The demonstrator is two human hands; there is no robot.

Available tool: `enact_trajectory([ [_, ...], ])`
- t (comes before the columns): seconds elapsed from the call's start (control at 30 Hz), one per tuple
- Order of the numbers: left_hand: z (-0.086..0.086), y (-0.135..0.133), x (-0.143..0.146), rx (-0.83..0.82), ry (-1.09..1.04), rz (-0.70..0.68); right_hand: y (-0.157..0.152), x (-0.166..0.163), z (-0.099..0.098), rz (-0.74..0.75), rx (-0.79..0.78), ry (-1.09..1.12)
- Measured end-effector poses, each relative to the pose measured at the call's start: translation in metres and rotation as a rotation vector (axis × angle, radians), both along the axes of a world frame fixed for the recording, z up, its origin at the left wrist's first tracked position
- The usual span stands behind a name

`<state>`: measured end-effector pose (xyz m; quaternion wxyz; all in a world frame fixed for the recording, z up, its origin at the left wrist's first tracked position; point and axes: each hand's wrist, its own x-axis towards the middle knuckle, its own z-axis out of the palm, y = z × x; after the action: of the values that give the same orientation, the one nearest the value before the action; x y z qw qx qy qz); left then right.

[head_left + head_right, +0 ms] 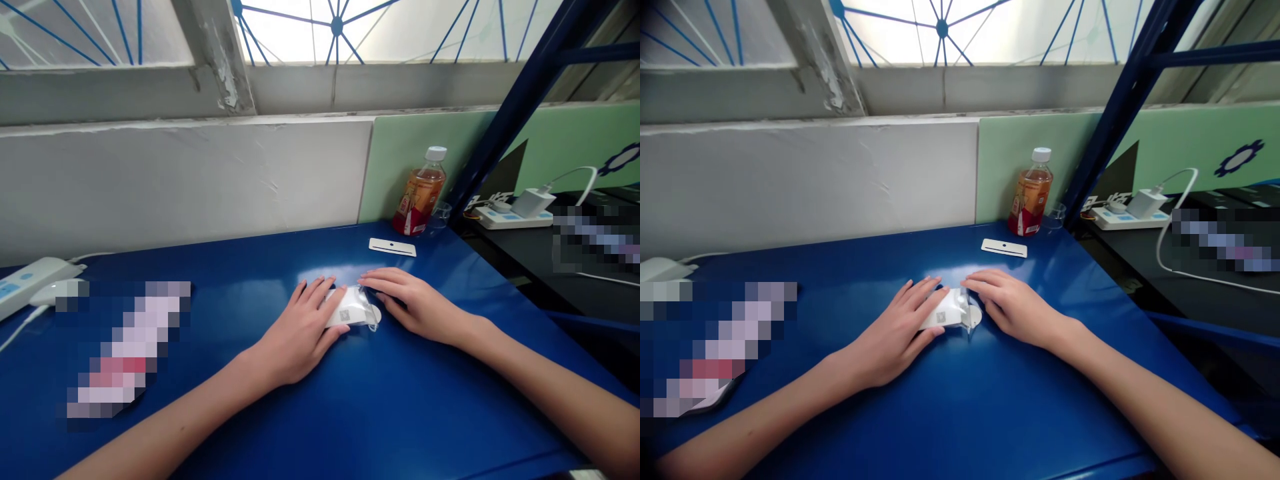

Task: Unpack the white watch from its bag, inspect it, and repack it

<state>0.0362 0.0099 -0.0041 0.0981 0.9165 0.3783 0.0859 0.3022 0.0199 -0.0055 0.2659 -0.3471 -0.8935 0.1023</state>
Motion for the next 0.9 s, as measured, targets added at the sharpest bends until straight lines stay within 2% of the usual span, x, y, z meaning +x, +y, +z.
enact_trajectory([
  [0.2,0.003,-0.001,-0.001,-0.013,-0.032,-0.065,0.001,0.002,0.003,0.013,0.04,0.075],
  [0.47,0.004,-0.003,0.0,-0.014,-0.114,-0.021,0.002,0.011,0.018,0.029,0.12,0.164],
  [0.7,-0.001,-0.003,-0.002,0.022,-0.187,0.019,-0.005,0.01,0.031,-0.115,-0.009,0.437],
  [0.8,-0.003,-0.003,-0.002,0.041,-0.203,0.06,-0.005,0.01,0.033,-0.134,-0.113,0.582],
  [0.9,-0.003,-0.003,-0.001,0.049,-0.221,0.087,-0.003,0.007,0.032,-0.176,-0.238,0.628],
])
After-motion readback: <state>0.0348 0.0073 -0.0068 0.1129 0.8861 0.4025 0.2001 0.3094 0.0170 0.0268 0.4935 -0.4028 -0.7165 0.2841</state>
